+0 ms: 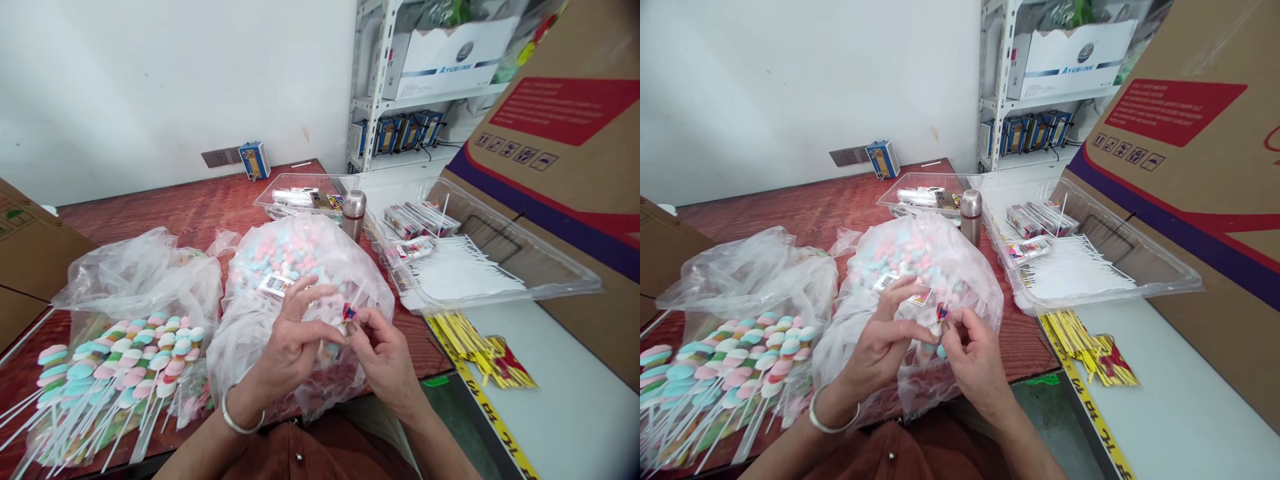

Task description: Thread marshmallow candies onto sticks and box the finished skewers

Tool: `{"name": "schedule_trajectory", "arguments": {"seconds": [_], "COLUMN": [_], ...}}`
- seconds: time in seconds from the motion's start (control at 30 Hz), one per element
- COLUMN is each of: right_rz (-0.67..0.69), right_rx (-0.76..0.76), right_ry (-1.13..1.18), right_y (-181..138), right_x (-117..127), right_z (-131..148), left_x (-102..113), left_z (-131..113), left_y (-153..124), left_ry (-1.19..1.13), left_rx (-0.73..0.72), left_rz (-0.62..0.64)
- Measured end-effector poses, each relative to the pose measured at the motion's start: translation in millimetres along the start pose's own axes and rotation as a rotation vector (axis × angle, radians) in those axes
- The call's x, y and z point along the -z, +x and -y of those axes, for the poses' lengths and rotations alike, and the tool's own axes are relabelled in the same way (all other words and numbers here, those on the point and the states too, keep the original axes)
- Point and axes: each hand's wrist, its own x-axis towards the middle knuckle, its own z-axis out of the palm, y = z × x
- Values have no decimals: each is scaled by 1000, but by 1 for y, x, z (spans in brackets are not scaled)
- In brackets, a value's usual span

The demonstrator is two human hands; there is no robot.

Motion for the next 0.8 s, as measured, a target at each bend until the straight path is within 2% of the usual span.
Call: {"name": "schedule_trajectory", "arguments": {"seconds": [0.07,0.1,0.17,0.2,0.3,0.37,0.43,0.47,0.53,0.6,0.63,0.7,0.77,0.8], "right_rz": [-65,-44,77,141,195,193,265,319,403,415,419,487,586,622], "right_rx": [194,281,378,366,118,-96,-267,-344,-497,-600,-612,-550,-425,-362], "right_ry": [-231,-301,-356,-348,-170,42,243,322,433,445,415,307,175,115], "right_y": [-3,-5,-9,-11,-12,-11,-12,-13,-17,-21,-22,-25,-25,-23], "right_x": [5,6,7,6,9,13,14,12,1,-17,-28,-50,-65,-69], "right_z": [13,18,25,25,18,11,4,2,-1,-4,-5,-5,-3,-3], "left_x": [4,4,4,4,7,9,9,9,9,10,12,19,36,49], "left_z": [-11,-14,-17,-16,-11,-5,0,1,1,-7,-13,-25,-29,-27], "left_y": [-2,-2,-2,-1,-2,-6,-11,-14,-21,-27,-30,-40,-59,-76], "left_ry": [52,18,-142,-236,-338,-213,-135,-181,-434,-673,-707,-619,-456,-362], "left_rx": [43,101,233,271,236,223,278,309,356,416,452,529,607,660], "left_rz": [72,122,160,146,198,271,290,299,306,249,196,55,-181,-367]}}
